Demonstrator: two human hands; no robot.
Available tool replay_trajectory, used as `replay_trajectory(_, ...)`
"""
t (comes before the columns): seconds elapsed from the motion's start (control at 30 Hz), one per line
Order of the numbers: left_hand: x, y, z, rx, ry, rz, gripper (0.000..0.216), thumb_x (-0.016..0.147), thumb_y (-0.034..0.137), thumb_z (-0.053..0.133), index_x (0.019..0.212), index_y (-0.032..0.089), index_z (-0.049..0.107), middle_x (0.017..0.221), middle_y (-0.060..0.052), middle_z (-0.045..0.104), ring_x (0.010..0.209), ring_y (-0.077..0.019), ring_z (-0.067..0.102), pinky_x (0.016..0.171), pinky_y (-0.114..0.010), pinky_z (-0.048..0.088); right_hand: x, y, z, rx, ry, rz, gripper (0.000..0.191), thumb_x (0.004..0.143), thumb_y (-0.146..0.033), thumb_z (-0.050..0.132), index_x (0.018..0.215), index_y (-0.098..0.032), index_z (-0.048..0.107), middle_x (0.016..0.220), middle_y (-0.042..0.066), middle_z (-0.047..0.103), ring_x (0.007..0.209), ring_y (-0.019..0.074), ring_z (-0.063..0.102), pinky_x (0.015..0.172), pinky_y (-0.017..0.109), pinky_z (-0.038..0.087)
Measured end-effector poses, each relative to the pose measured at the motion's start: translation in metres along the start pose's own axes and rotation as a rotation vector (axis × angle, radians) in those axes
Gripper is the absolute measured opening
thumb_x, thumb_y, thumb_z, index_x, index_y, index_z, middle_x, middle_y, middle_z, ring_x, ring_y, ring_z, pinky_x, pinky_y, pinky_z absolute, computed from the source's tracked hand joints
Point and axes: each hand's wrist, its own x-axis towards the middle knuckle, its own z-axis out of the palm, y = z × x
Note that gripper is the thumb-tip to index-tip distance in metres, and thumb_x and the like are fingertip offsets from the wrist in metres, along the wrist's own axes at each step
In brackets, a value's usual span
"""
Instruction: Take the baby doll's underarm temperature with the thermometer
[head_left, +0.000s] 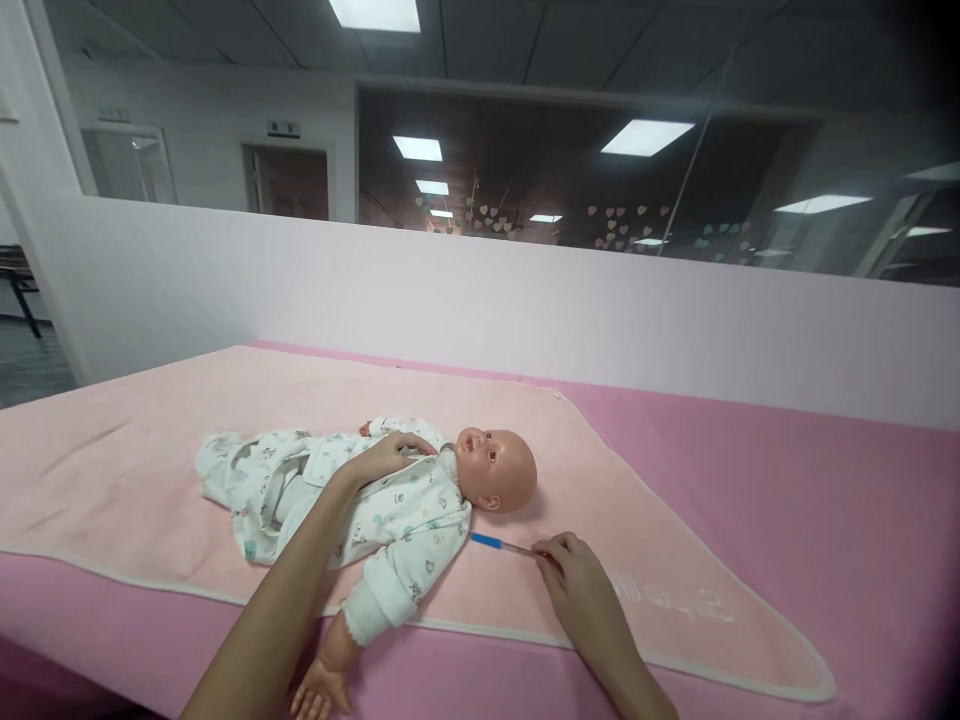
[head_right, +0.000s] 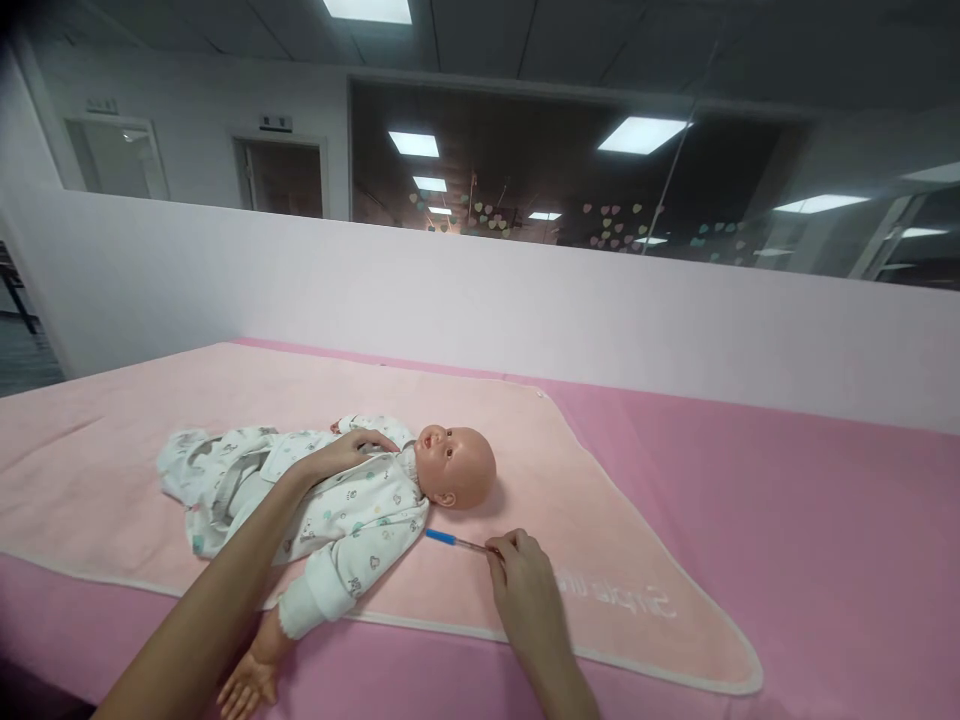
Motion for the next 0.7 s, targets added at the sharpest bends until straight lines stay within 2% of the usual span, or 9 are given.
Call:
replay_trajectory(0.07,-0.005,0.002,-0.003,-0.05,-0.003,-0.034,0.028,0.063,0.033,0.061,0.083,0.015,0.069,0.089,-0.006,0.068,0.091,-0.0226,0.058,0.078,-0.028,0.044,0.0,-0.008,-0.015,0.129,-0.094,-0.006,0.026,0.084,-0.03,0.039,0.085,-0.019,0.063,0.088,0.007,0.06,0.082,0.0178,0.058,0.072,0.03,0.046)
replay_trajectory(0.17,-0.005,0.0,-0.003,-0.239,0.151,-0.126,0.031,0.065,0.041,0.062,0.077,0.013,0.066,0.073,-0.004,0.066,0.075,-0.0196,0.06,0.067,-0.027,0.045,0.006,-0.025,-0.042,0.277,-0.12,-0.022,0.027,0.086,-0.036,0.037,0.09,-0.021,0.059,0.091,0.005,0.06,0.081,0.0155,0.057,0.069,0.026,0.046)
replay_trajectory(0.23,-0.003,-0.003,-0.004,-0.45,0.28,-0.16,0.034,0.064,0.044,0.064,0.079,0.013,0.064,0.073,-0.004,0.066,0.071,-0.0179,0.06,0.066,-0.026,0.045,0.018,-0.041,-0.057,0.26,-0.072,-0.067,0.028,0.088,-0.036,0.035,0.094,-0.022,0.058,0.091,0.004,0.061,0.081,0.0149,0.057,0.067,0.025,0.045)
replay_trajectory(0.3,-0.003,-0.005,-0.004,-0.645,0.352,-0.173,0.037,0.063,0.043,0.068,0.084,0.013,0.064,0.077,-0.005,0.067,0.071,-0.0175,0.061,0.067,-0.027,0.046,0.038,-0.062,-0.062,0.131,-0.024,-0.184,0.027,0.089,-0.031,0.033,0.092,-0.023,0.059,0.089,0.003,0.062,0.079,0.0144,0.056,0.068,0.025,0.042)
replay_trajectory(0.37,-0.004,-0.006,-0.005,-0.755,0.364,-0.163,0.039,0.061,0.04,0.071,0.087,0.013,0.064,0.079,-0.006,0.067,0.071,-0.0172,0.061,0.068,-0.028,0.046,0.064,-0.084,-0.058,-0.079,-0.032,-0.344,0.027,0.089,-0.023,0.033,0.089,-0.022,0.06,0.091,0.003,0.062,0.086,0.015,0.055,0.075,0.027,0.038)
replay_trajectory(0.43,-0.006,-0.004,-0.005,-0.782,0.358,-0.143,0.039,0.06,0.039,0.072,0.088,0.013,0.064,0.079,-0.006,0.067,0.07,-0.0165,0.061,0.067,-0.027,0.045,0.091,-0.104,-0.044,-0.297,-0.034,-0.402,0.025,0.086,-0.016,0.036,0.086,-0.019,0.06,0.086,0.005,0.062,0.084,0.0156,0.055,0.077,0.028,0.034)
replay_trajectory(0.5,-0.008,-0.003,-0.003,-0.77,0.347,-0.13,0.039,0.06,0.038,0.072,0.089,0.013,0.064,0.078,-0.005,0.067,0.067,-0.0152,0.059,0.064,-0.025,0.044,0.115,-0.119,-0.027,-0.489,-0.091,-0.465,0.017,0.082,-0.012,0.043,0.078,-0.016,0.059,0.081,0.007,0.061,0.077,0.0167,0.055,0.075,0.029,0.032)
replay_trajectory(0.6,-0.005,-0.006,-0.002,-0.742,0.307,-0.136,0.04,0.06,0.039,0.071,0.089,0.012,0.063,0.066,-0.002,0.062,0.056,-0.0106,0.053,0.053,-0.021,0.039,0.143,-0.135,-0.002,-0.606,-0.157,-0.508,0.015,0.076,-0.006,0.047,0.081,-0.015,0.057,0.081,0.007,0.062,0.074,0.017,0.056,0.073,0.028,0.032)
replay_trajectory(0.7,0.003,-0.014,-0.006,-0.773,0.267,-0.2,0.038,0.066,0.047,0.062,0.082,0.013,0.058,0.048,0.005,0.044,0.043,-0.0069,0.04,0.045,-0.02,0.031,0.159,-0.142,0.015,-0.641,-0.177,-0.508,0.017,0.077,-0.005,0.044,0.078,-0.015,0.058,0.076,0.008,0.063,0.073,0.0186,0.058,0.072,0.029,0.032)
